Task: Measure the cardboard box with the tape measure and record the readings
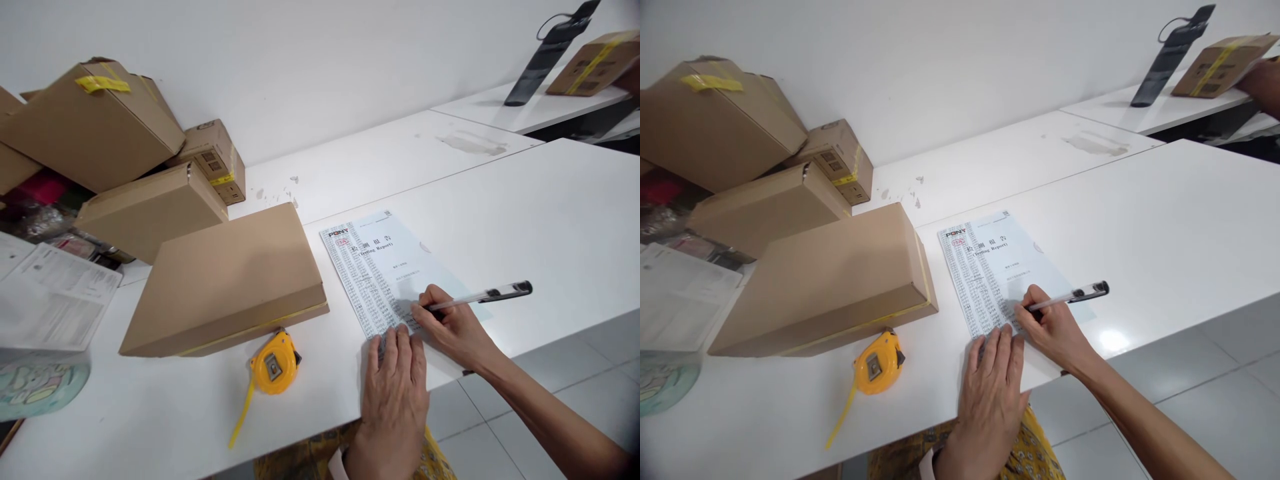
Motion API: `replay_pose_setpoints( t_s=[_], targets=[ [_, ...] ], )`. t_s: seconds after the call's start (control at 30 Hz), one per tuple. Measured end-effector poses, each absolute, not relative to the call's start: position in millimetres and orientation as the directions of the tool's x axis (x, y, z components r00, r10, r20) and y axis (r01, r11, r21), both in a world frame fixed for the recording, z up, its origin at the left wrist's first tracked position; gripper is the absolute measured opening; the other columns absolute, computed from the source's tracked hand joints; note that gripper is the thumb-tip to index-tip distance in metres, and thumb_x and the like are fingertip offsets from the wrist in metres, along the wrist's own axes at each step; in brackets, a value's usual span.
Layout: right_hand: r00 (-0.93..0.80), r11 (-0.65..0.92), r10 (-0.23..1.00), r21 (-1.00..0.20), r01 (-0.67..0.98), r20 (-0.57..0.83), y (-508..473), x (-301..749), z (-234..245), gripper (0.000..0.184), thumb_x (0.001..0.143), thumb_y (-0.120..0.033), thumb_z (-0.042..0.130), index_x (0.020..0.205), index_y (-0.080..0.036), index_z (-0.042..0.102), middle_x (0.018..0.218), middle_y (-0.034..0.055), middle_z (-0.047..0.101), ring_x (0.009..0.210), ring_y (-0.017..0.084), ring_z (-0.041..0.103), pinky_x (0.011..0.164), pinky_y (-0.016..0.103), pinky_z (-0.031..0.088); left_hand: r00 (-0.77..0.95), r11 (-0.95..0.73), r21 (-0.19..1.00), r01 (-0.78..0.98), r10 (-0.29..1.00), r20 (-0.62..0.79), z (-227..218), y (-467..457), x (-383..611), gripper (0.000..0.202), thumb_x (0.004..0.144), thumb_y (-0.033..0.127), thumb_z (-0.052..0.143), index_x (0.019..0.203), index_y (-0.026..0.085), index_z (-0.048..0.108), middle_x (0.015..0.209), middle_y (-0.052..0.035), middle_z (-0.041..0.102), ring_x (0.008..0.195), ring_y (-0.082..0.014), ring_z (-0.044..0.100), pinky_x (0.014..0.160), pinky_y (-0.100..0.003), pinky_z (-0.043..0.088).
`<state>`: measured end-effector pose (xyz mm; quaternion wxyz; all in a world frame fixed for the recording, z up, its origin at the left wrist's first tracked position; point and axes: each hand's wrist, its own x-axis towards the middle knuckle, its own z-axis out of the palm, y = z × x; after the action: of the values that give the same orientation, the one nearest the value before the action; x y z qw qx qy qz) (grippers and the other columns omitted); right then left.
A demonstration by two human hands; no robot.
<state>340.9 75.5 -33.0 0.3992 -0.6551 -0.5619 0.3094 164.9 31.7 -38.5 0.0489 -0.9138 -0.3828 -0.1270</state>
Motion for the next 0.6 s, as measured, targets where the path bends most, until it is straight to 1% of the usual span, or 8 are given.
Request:
replay_pose_setpoints(
  t_s=[0.23, 0.43, 0.5, 0.6],
  targets=[
    [0.181, -0.042, 0.982, -0.867, 0.496, 0.056, 74.3, 340.0, -31.2, 0.029, 0.091, -0.035, 0.057, 0.069, -0.026, 0.042, 0.06, -0.0053, 0.038, 0.053, 0.012, 0.031, 0.049, 0.029, 0.027, 0.673, -0.704, 0.013, 0.71, 0.684, 0.28, -37.5, 31.9, 164.5, 0.051, 0.096, 0.027, 0.058, 0.144, 0.009, 0.054, 0.148, -0.0119, 0.059, 0.134, -0.0268, 0.056, 0.11, -0.043, 0.053],
    [0.203, -0.034, 0.976, -0.862, 0.505, 0.08, 74.5, 340.7, -30.2, 0.03, 0.092, -0.036, 0.058, 0.068, -0.026, 0.043, 0.058, -0.0052, 0.039, 0.053, 0.013, 0.034, 0.05, 0.029, 0.029, 0.676, -0.704, 0.021, 0.71, 0.689, 0.263, -39.6, 34.1, 165.2, 0.054, 0.097, 0.026, 0.058, 0.147, 0.007, 0.05, 0.15, -0.0136, 0.057, 0.136, -0.0279, 0.054, 0.111, -0.044, 0.052],
    [0.243, -0.03, 0.965, -0.874, 0.486, 0.102, 75.2, 341.4, -31.5, 0.029, 0.094, -0.039, 0.058, 0.071, -0.026, 0.046, 0.06, -0.0044, 0.042, 0.054, 0.014, 0.038, 0.05, 0.029, 0.032, 0.673, -0.708, 0.056, 0.704, 0.691, 0.265, -39.6, 33.6, 166.2, 0.056, 0.095, 0.026, 0.061, 0.146, 0.007, 0.049, 0.15, -0.0142, 0.056, 0.136, -0.0286, 0.053, 0.111, -0.045, 0.051],
    [0.347, -0.042, 0.925, -0.866, 0.499, 0.155, 76.3, 342.7, -34.8, 0.021, 0.097, -0.045, 0.056, 0.088, -0.025, 0.057, 0.073, -0.0006, 0.055, 0.061, 0.016, 0.049, 0.053, 0.03, 0.039, 0.632, -0.702, 0.204, 0.683, 0.707, 0.318, -35.0, 30.2, 161.2, 0.057, 0.093, 0.031, 0.066, 0.143, 0.01, 0.051, 0.148, -0.0144, 0.057, 0.135, -0.0297, 0.053, 0.11, -0.048, 0.052]
  ],
)
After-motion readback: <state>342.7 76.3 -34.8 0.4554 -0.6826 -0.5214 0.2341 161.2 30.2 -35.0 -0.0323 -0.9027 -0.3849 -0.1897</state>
